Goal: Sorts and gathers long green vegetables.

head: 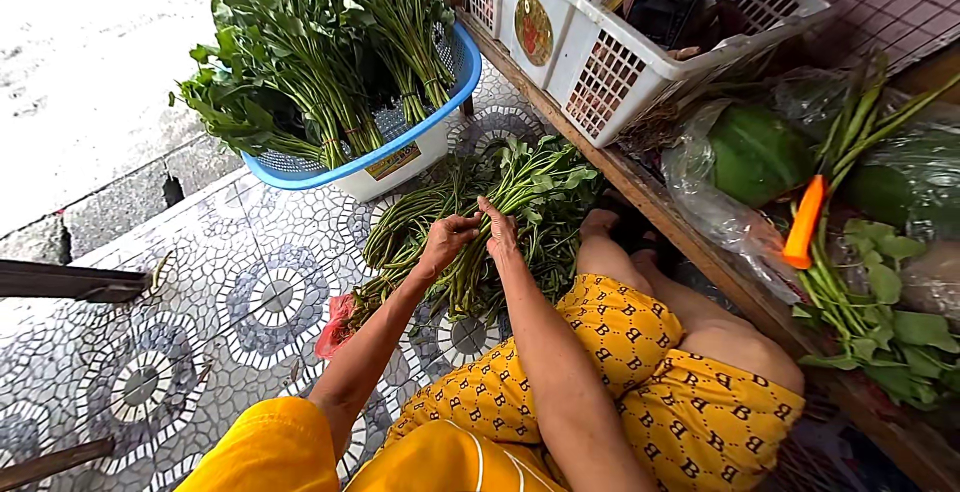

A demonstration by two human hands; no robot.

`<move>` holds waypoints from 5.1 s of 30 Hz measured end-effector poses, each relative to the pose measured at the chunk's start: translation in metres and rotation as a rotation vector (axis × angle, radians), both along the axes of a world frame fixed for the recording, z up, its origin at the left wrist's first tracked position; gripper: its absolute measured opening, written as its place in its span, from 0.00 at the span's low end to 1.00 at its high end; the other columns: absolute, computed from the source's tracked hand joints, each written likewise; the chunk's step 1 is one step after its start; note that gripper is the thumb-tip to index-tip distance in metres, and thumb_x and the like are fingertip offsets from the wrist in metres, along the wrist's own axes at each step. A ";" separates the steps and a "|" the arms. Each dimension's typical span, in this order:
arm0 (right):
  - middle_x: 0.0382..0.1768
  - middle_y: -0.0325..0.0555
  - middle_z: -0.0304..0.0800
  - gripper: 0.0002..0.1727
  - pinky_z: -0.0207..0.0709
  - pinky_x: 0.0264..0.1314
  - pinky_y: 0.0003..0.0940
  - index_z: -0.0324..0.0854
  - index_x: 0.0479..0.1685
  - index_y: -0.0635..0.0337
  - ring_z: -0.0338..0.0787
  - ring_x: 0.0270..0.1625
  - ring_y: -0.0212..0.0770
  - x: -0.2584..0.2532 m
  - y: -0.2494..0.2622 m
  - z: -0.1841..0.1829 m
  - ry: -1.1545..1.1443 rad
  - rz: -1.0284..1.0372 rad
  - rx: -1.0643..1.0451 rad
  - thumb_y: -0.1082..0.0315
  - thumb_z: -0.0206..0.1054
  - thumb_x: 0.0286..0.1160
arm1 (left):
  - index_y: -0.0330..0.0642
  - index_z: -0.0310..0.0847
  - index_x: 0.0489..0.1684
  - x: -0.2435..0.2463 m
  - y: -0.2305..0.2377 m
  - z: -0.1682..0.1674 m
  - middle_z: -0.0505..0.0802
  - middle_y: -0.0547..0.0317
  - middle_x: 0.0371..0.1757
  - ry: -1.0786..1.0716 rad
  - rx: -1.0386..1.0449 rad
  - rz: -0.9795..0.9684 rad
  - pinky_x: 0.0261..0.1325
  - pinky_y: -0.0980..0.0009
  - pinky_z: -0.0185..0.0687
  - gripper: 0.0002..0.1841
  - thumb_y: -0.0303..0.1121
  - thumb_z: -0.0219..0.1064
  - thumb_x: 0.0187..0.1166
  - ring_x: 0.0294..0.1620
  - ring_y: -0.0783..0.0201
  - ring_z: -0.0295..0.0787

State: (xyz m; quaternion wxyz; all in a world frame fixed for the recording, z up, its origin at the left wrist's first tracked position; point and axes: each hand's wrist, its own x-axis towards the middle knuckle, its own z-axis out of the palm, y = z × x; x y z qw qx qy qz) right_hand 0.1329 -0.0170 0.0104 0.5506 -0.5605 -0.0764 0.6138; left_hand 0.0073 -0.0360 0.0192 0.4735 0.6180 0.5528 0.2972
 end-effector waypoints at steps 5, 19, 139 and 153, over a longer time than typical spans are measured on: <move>0.31 0.41 0.85 0.18 0.83 0.37 0.31 0.78 0.55 0.62 0.84 0.28 0.33 -0.006 -0.001 0.004 0.022 -0.003 0.031 0.64 0.78 0.73 | 0.34 0.88 0.50 -0.014 0.007 0.018 0.93 0.53 0.39 0.053 -0.182 -0.035 0.47 0.64 0.85 0.11 0.35 0.69 0.84 0.35 0.66 0.87; 0.45 0.46 0.94 0.19 0.86 0.54 0.36 0.80 0.61 0.63 0.92 0.45 0.36 -0.018 -0.002 0.027 0.081 0.153 0.184 0.64 0.75 0.76 | 0.37 0.58 0.84 -0.017 0.012 0.027 0.89 0.37 0.60 0.274 -0.212 -0.263 0.68 0.46 0.81 0.40 0.39 0.76 0.73 0.61 0.48 0.89; 0.27 0.41 0.81 0.17 0.67 0.20 0.20 0.82 0.57 0.62 0.72 0.17 0.27 0.067 -0.053 0.109 -0.593 0.535 0.049 0.57 0.63 0.87 | 0.42 0.75 0.58 -0.020 0.022 0.084 0.87 0.63 0.30 -0.262 -0.256 -0.321 0.33 0.76 0.83 0.11 0.24 0.64 0.81 0.24 0.72 0.82; 0.42 0.53 0.83 0.44 0.74 0.47 0.44 0.84 0.59 0.65 0.76 0.36 0.42 0.065 -0.041 0.095 -0.937 0.771 -0.002 0.27 0.62 0.74 | 0.44 0.77 0.51 -0.012 0.026 0.053 0.87 0.68 0.28 -0.288 -0.300 -0.371 0.33 0.78 0.82 0.07 0.26 0.64 0.80 0.24 0.75 0.82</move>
